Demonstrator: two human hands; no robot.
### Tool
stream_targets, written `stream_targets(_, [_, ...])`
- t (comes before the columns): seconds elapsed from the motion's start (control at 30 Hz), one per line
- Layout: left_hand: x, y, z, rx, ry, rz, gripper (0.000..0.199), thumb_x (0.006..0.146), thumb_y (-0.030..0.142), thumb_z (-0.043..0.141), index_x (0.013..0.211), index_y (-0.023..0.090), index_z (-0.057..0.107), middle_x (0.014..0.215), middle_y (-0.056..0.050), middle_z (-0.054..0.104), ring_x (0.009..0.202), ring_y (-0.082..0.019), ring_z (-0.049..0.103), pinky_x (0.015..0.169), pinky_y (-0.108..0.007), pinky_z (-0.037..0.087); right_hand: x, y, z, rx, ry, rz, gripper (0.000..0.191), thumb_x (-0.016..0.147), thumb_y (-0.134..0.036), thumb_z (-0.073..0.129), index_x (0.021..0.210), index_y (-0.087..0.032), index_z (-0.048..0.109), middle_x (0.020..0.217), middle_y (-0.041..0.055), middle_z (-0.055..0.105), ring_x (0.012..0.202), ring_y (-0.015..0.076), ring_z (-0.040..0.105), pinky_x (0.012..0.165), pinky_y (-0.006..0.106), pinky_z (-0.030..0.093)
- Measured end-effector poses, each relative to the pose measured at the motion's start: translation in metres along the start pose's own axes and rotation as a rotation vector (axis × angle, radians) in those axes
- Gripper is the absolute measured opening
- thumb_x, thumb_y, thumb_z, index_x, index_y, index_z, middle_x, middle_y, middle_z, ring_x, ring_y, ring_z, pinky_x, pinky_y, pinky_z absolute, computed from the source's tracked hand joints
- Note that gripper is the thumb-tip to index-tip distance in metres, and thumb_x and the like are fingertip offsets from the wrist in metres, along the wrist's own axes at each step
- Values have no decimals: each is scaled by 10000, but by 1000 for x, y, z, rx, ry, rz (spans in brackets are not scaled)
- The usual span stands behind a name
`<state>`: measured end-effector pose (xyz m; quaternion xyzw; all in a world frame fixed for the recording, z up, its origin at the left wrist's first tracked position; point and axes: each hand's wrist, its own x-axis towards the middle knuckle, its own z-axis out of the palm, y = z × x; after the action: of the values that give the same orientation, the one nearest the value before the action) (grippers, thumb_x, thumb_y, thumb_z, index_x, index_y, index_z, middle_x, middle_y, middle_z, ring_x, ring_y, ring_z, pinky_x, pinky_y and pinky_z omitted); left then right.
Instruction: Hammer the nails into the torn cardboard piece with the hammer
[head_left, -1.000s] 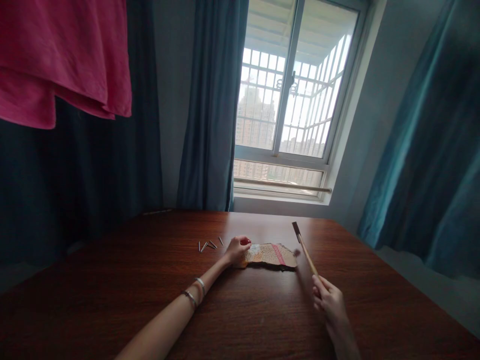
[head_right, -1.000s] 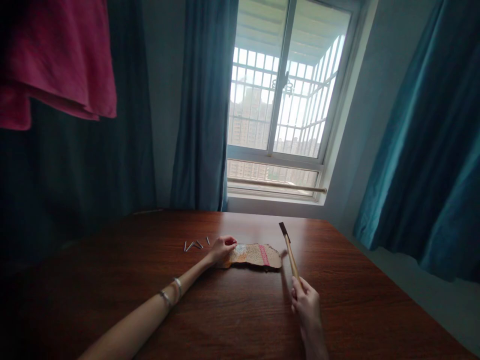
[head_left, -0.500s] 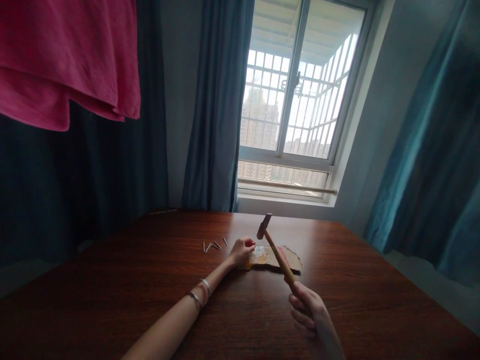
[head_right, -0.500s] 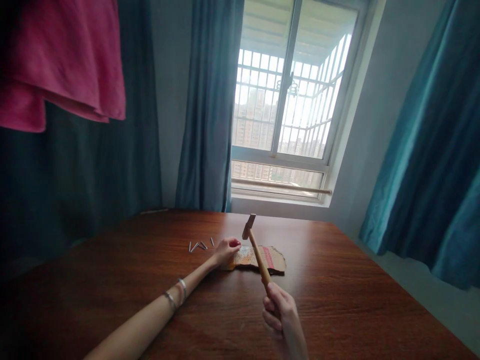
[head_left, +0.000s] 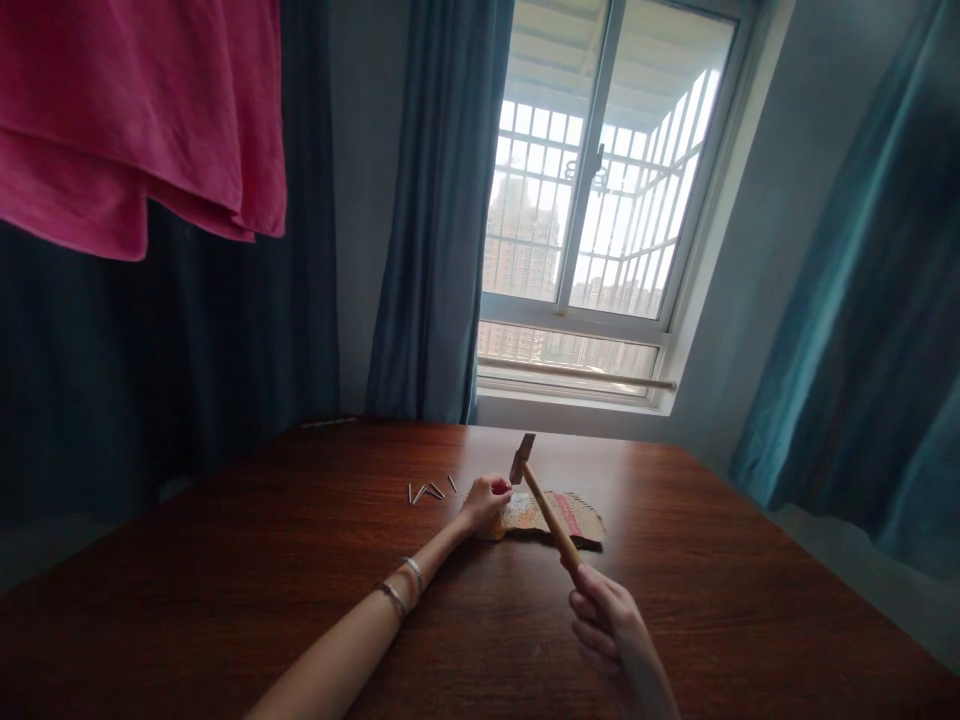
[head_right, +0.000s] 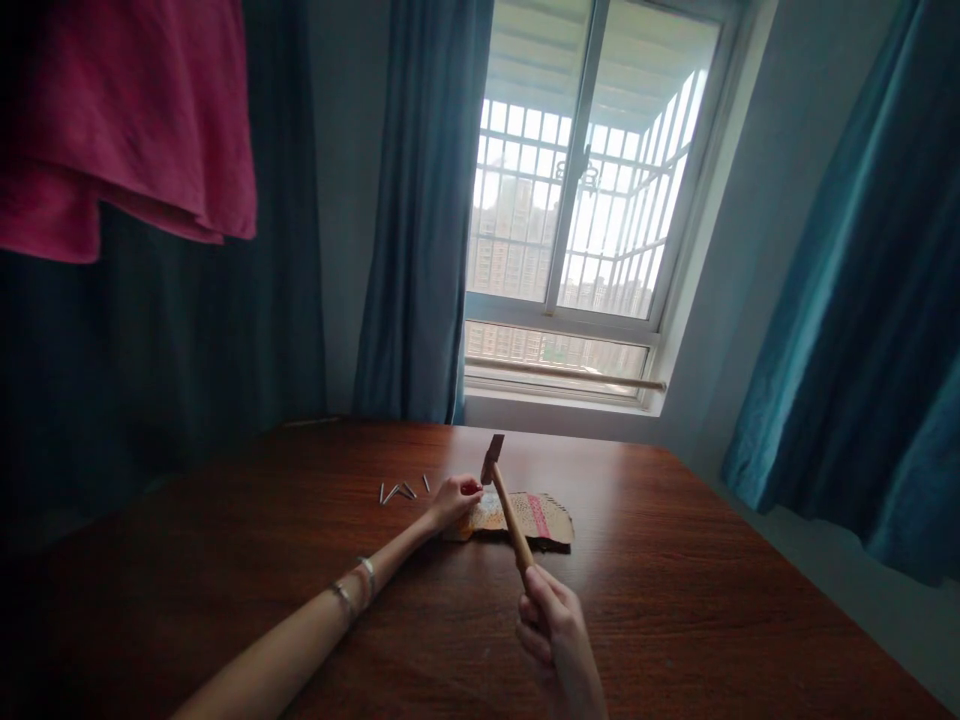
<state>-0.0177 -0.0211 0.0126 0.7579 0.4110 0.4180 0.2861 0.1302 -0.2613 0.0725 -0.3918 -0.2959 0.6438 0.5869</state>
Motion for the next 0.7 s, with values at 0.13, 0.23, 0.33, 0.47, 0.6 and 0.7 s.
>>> stream_targets(0.13, [0,0,0,20,3,-2,140,685,253,580,697,129,646,664,-35,647,640,-142,579,608,-226,419,-2,0,1,-3,-13,-8,398,631,-468,705,752,-187,451,473,-114,389,281,-27,175,271,115,70])
stream_targets(0.23, [0,-1,0,12,-1,2,139,684,250,577,707,131,645,675,-34,650,658,-145,583,617,-226,418,-2,1,1,-14,-2,-18,395,648,-473,692,793,-183,467,494,-107,410,285,-25,188,270,115,77])
stream_targets(0.33, [0,-2,0,17,-8,5,137,687,248,569,697,132,643,669,-31,646,651,-143,578,616,-227,414,-1,1,0,-21,-2,-12,403,638,-484,697,764,-184,458,493,-107,405,286,-25,196,273,112,74])
stream_targets(0.47, [0,-2,1,17,-17,-20,133,684,236,568,703,129,646,672,-33,646,647,-142,575,616,-229,411,-1,0,1,-21,-4,-14,404,634,-484,700,724,-184,444,497,-103,411,284,-29,197,271,115,74])
stream_targets(0.6, [0,-1,1,29,-23,-36,128,680,223,573,712,126,649,688,-37,651,657,-142,577,616,-226,404,-2,0,2,-20,3,-10,398,641,-479,695,795,-183,478,500,-105,411,287,-26,191,268,116,77])
stream_targets(0.7, [0,1,1,61,-16,-54,137,680,232,571,701,125,654,681,-39,650,653,-145,578,611,-228,398,-2,0,2,-16,-5,-4,403,639,-474,697,815,-181,486,485,-112,397,287,-25,180,270,116,74])
